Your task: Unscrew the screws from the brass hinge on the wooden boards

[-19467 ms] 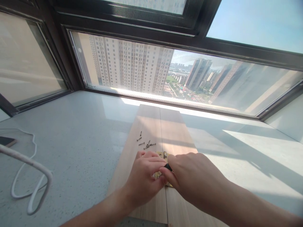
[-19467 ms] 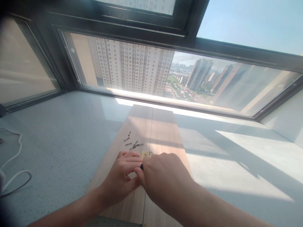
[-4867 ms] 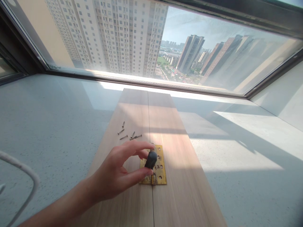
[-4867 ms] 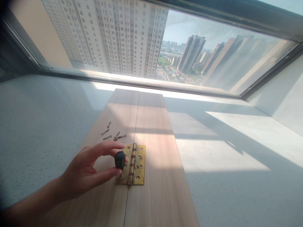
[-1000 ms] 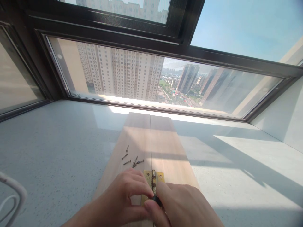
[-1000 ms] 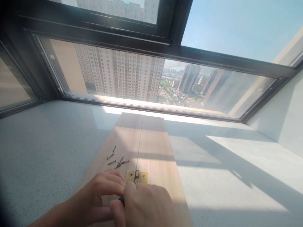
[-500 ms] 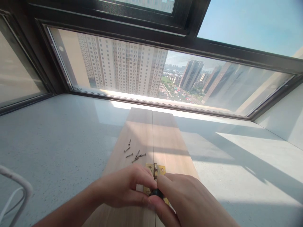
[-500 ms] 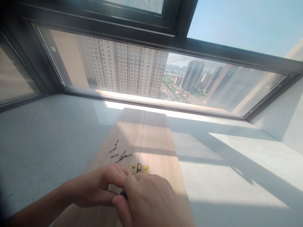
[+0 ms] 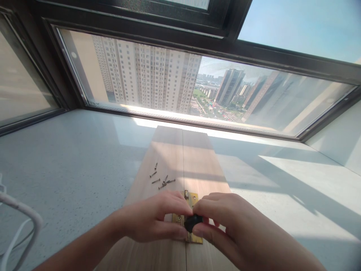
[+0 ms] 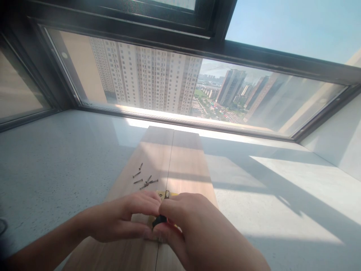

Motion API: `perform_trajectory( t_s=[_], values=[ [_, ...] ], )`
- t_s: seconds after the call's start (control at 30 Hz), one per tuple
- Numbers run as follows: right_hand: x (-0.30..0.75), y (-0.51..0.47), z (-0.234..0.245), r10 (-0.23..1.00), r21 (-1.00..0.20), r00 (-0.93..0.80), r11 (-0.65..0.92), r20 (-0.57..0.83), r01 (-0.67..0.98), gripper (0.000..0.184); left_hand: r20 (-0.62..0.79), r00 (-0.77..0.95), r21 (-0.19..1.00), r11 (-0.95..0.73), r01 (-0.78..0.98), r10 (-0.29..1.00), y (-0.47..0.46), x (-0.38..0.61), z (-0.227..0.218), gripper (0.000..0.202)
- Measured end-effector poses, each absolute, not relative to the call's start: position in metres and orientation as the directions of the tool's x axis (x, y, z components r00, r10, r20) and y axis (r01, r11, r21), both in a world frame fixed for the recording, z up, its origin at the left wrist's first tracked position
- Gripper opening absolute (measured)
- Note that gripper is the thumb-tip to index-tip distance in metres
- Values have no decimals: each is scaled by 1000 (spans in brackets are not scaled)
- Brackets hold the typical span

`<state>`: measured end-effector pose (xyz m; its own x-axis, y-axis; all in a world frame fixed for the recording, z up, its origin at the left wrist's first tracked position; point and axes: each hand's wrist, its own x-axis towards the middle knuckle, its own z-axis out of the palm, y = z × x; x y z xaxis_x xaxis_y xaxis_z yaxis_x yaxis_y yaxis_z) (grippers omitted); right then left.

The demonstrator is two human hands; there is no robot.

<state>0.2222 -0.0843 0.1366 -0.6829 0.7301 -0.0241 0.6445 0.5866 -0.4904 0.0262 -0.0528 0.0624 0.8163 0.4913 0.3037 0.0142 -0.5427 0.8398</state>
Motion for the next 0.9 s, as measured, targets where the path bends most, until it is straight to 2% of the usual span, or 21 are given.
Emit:
perform_trajectory(
  t_s=[0.13, 0.2, 0.23, 0.37, 0.47, 0.57, 0.67, 0.8, 0.9],
  values=[
    [222, -84, 140, 724, -483, -687, 580, -64, 656, 11, 311, 796, 817, -574, 55, 519, -51, 23, 60, 13],
    [219, -85, 138, 754, -437, -653, 568, -64, 698, 6, 302, 782, 801, -590, 102, 545, -52, 23, 60, 12],
    [217, -86, 135, 781, -397, -622, 555, -55, 731, 7, 289, 774, 792, -595, 137, 563, -53, 23, 60, 12],
    [209, -89, 120, 874, -200, -485, 473, -16, 858, 34, 247, 726, 750, -601, 276, 642, -60, 23, 62, 11],
    [205, -91, 112, 892, -144, -452, 447, -8, 883, 36, 252, 667, 724, -594, 352, 702, -65, 25, 62, 5],
    [205, -91, 111, 861, -174, -509, 503, 12, 846, 24, 264, 615, 721, -576, 386, 743, -66, 26, 62, 10],
    [208, -90, 115, 805, -268, -592, 579, 40, 770, 8, 276, 692, 762, -591, 265, 667, -63, 27, 65, 15],
    [212, -90, 123, 772, -363, -634, 603, 44, 710, 13, 297, 805, 792, -603, 93, 514, -59, 27, 67, 14],
    [214, -91, 127, 757, -400, -654, 602, 9, 691, 12, 300, 820, 798, -599, 64, 487, -57, 25, 68, 12]
  ],
)
